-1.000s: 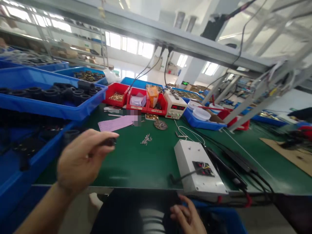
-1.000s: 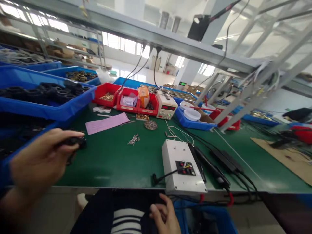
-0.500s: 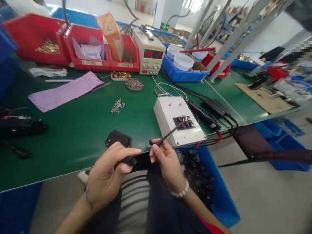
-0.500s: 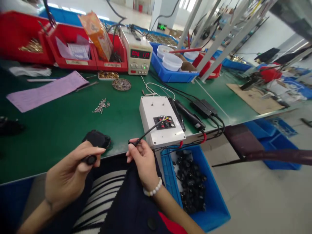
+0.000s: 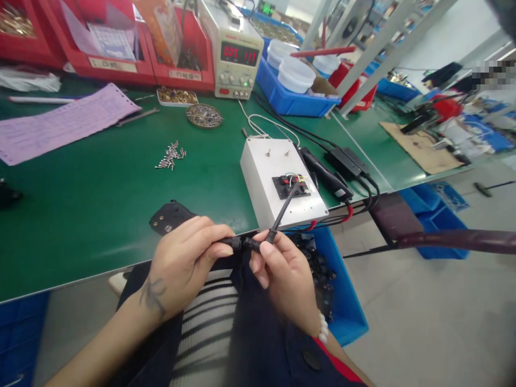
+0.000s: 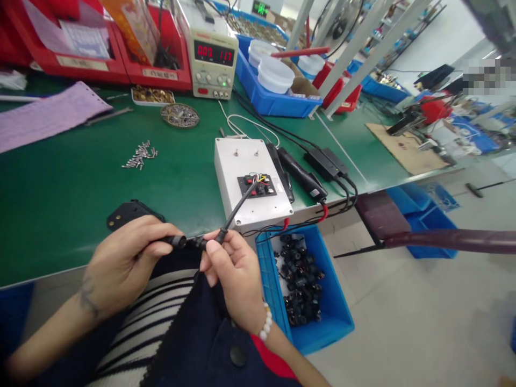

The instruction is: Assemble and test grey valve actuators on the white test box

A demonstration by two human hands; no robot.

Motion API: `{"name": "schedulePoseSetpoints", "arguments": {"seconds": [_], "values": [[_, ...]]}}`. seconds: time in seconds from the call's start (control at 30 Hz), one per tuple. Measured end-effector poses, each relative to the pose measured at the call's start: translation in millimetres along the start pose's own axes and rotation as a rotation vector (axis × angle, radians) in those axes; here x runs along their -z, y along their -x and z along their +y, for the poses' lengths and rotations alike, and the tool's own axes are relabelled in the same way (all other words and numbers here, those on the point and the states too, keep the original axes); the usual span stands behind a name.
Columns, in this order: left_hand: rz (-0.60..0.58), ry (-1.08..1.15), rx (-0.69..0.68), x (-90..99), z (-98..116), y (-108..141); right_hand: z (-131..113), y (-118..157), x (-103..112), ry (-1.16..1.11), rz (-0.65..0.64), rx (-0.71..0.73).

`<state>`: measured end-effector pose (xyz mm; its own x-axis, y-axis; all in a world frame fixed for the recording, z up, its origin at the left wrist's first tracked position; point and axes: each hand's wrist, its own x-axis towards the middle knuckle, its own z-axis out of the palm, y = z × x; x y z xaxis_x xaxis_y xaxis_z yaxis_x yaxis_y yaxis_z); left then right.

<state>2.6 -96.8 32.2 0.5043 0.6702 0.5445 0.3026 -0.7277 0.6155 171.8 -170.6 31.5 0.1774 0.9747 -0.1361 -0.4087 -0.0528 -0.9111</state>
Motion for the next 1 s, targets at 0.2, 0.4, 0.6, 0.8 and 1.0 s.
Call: {"name": "schedulePoseSetpoints", "arguments": {"seconds": [0.2,0.4,0.6,0.8,1.0], "values": [[-0.044,-0.066,-0.054,-4.4,-0.2,-8.2,-4.7,3.5,2.8,-0.043,-0.015,-0.016],[-0.106,-0.094,-0.092,-1.1,0.0,-11.1,-4.4,3.9,5.4,-0.032,-0.046,-0.022],[-0.127,-0.129,-0.127,-0.6,-3.8,-13.5,-9.2,2.1,5.9,0.063,-0.066,-0.045],[-0.189,-0.149,-0.155,3.1,-5.3,-15.9,-18.8,-1.7,5.1,0.209,-0.086,-0.087],[-0.245,-0.102,-0.077,8.8,-4.4,-18.2,-16.3,-5.0,9.9,0.198,-0.140,-0.027]]}}
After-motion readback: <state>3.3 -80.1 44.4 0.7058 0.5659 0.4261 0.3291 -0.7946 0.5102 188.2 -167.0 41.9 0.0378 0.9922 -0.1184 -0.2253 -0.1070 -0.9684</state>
